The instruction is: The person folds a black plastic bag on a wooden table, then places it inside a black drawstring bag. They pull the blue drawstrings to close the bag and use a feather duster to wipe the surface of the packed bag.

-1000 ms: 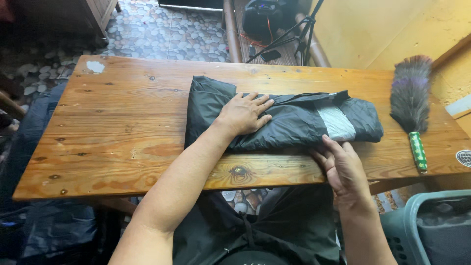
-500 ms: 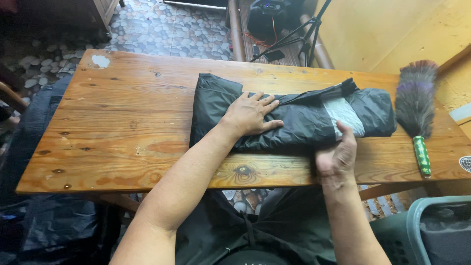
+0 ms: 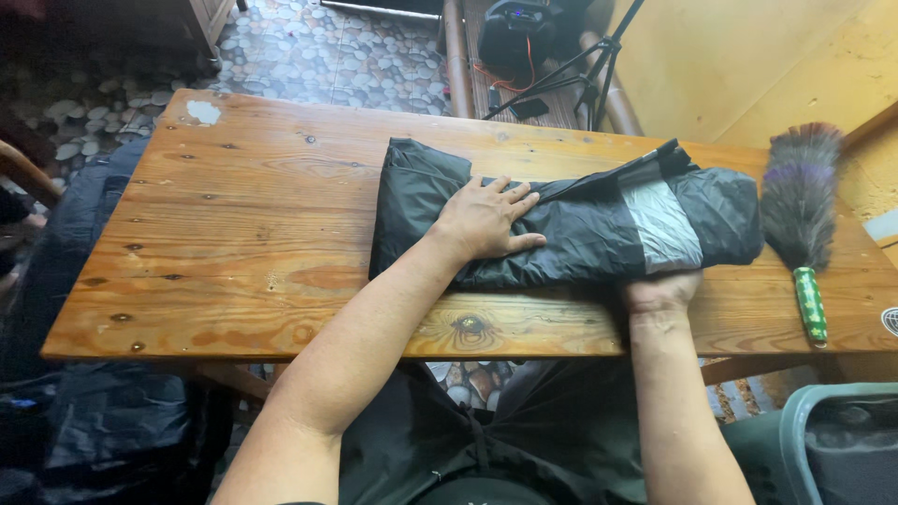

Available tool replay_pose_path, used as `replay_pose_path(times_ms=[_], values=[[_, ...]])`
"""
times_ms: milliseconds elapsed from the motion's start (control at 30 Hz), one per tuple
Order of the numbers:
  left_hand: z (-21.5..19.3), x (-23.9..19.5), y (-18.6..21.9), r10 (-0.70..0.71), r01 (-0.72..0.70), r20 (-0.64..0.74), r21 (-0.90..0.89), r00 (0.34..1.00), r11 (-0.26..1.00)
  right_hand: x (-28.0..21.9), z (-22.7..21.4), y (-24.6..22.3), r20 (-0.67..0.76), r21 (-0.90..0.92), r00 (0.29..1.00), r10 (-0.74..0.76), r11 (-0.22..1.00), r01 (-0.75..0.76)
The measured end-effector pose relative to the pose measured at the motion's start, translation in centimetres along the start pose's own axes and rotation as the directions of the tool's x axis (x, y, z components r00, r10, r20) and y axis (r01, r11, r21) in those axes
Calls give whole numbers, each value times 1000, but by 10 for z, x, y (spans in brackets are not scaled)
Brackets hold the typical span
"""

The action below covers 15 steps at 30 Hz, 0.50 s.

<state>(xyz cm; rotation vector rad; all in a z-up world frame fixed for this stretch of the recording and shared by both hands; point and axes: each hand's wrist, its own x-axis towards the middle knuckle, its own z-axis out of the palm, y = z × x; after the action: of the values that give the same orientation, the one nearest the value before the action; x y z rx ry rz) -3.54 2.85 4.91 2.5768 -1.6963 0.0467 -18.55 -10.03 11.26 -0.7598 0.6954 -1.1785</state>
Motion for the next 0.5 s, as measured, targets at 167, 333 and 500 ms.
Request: replay_pose_path(times_ms=[167, 333, 500], values=[[0, -3, 1, 2, -2, -6, -1, 1000, 1000, 83, -30, 22, 276, -280, 943, -185, 923, 263], [3, 0, 0, -5, 6, -18, 30, 1000, 1000, 181, -72, 41, 555, -442, 788, -267, 708, 551], [2, -1, 0, -7, 7, -6, 30, 1000, 1000, 222, -76, 47, 800, -451, 562, -212, 405, 796]])
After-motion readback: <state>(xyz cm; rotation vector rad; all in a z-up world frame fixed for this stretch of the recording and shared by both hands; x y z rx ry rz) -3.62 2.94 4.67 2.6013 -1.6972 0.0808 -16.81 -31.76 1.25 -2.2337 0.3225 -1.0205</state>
